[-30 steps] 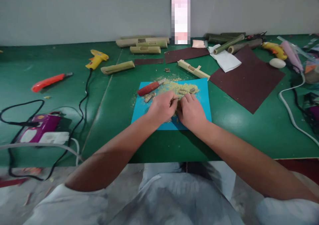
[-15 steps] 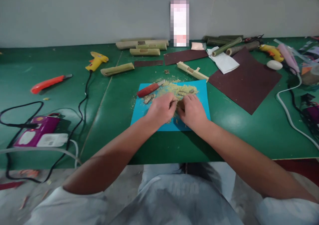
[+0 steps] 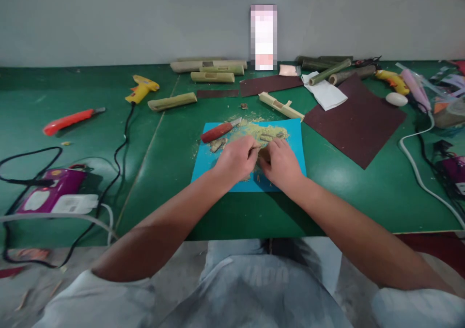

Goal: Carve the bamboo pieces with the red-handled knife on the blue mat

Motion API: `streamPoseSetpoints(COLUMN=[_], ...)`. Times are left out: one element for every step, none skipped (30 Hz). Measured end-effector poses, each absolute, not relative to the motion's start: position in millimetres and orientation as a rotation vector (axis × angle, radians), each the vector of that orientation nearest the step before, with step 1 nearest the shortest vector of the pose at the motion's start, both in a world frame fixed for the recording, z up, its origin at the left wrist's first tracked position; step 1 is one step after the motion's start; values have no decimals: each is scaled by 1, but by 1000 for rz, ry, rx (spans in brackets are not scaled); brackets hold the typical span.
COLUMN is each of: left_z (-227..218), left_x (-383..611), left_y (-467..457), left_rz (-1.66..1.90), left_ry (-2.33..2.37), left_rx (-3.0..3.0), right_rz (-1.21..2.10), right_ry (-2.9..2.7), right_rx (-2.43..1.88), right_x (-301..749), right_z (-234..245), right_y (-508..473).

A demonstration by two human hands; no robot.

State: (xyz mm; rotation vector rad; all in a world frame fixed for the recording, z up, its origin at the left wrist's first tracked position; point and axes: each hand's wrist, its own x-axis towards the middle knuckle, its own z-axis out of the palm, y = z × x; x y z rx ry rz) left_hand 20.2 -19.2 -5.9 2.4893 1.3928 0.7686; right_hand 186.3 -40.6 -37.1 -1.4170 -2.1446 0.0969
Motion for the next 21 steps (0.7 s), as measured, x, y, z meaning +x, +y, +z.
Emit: streamPoseSetpoints(left_z=[-6,-5,-5,-5,-5,-5,-5,-5,-5,-6,-6,-7,-7,-7,-7,-7,-7,-7,-7,-7,-7], left_x=[20,20,20,21,21,21,21,21,20,20,20,21,21,21,21,22,22,22,23,23,23], left_y=[-20,-21,-21,-21,-21,-21,-21,-21,-20,-20,-20,-20,-19,-19,-19,-19,-19,-19,-18,-18,-18], left_rz=[756,750,750,751,750,746,741,735,733,738,749,759,769,774,777,778,778,780,783,785,783], left_ry=[1388,1389,1394,1402,1407,1410,1412,1409,1405,1402,1404,1408,1412,1411,1409,1402,1393,1385,1383,1386,1391], left_rx=[2488,2485,2482,2479,2478,2477,2477,2479,2482,2485,2490,2496,2503,2509,2513,2514,2513,2513,2514,2518,2522], right_rz=[119,124,113,89,67,60,71,97,121,132,125,104,79,64,69,95,128,153,158,143,111], right_ry=[-2121,-2116,-2130,-2156,-2182,-2192,-2183,-2160,-2136,-2123,-2127,-2146,-2170,-2186,-2186,-2166,-2137,-2115,-2110,-2120,-2144], right_rx=[-1423,-1418,-1401,-1379,-1358,-1350,-1357,-1371,-1382,-1388,-1383,-1369,-1350,-1336,-1334,-1347,-1366,-1382,-1389,-1384,-1367], right_x=[186,186,186,186,186,186,186,187,187,187,187,187,187,187,187,188,188,188,189,188,188], right_z=[-37,-37,-37,-37,-38,-38,-38,-38,-39,-39,-39,-40,-40,-40,-40,-40,-40,-40,-40,-41,-41], right_y=[-40,-40,-40,-40,-40,-40,-40,-40,-40,-39,-39,-39,-39,-39,-39,-38,-38,-37,-37,-37,-38])
